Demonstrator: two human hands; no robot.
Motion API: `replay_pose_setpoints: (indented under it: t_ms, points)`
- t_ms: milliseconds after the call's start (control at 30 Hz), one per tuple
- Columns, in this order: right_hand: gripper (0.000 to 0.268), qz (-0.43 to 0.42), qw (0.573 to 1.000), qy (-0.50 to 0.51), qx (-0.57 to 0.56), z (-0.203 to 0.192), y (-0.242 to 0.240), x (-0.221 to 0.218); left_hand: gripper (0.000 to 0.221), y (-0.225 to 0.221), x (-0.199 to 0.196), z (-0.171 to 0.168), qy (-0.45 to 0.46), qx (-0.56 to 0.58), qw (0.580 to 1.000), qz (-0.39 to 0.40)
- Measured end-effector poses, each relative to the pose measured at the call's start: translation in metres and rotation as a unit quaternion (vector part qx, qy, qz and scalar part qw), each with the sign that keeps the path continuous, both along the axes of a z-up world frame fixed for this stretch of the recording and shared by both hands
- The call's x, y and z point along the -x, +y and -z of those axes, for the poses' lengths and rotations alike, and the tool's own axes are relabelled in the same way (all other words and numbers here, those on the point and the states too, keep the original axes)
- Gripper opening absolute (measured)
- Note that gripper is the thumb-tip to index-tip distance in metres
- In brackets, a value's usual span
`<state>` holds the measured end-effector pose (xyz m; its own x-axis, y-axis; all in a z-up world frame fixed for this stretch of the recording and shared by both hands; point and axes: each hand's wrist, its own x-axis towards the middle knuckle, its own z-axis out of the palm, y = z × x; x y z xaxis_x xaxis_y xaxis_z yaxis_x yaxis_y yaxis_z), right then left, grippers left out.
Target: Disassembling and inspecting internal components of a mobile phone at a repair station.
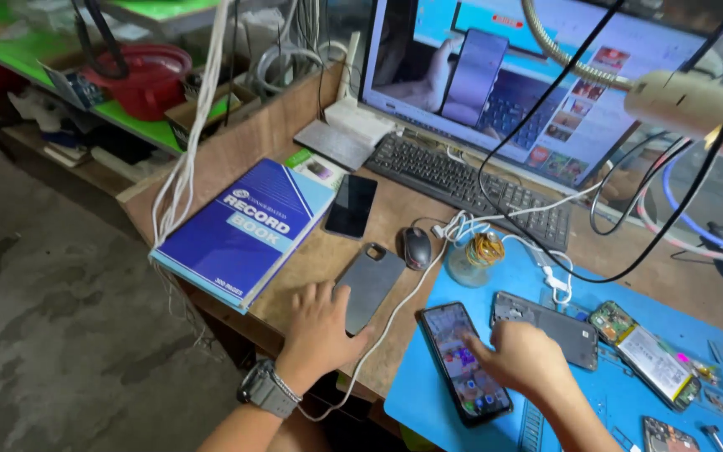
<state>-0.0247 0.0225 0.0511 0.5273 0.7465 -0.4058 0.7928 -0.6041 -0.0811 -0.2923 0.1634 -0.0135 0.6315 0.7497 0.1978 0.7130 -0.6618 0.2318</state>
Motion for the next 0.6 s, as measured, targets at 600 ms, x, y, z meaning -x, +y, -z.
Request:
replay_pose_setpoints:
  t_ms: [600]
  points:
    - [0.067, 0.093, 0.877, -0.124, -0.455, 0.122, 0.201, 0.070, 0.041, -0.059, 0.080, 0.076, -0.224, -0.115, 0.961, -0.111]
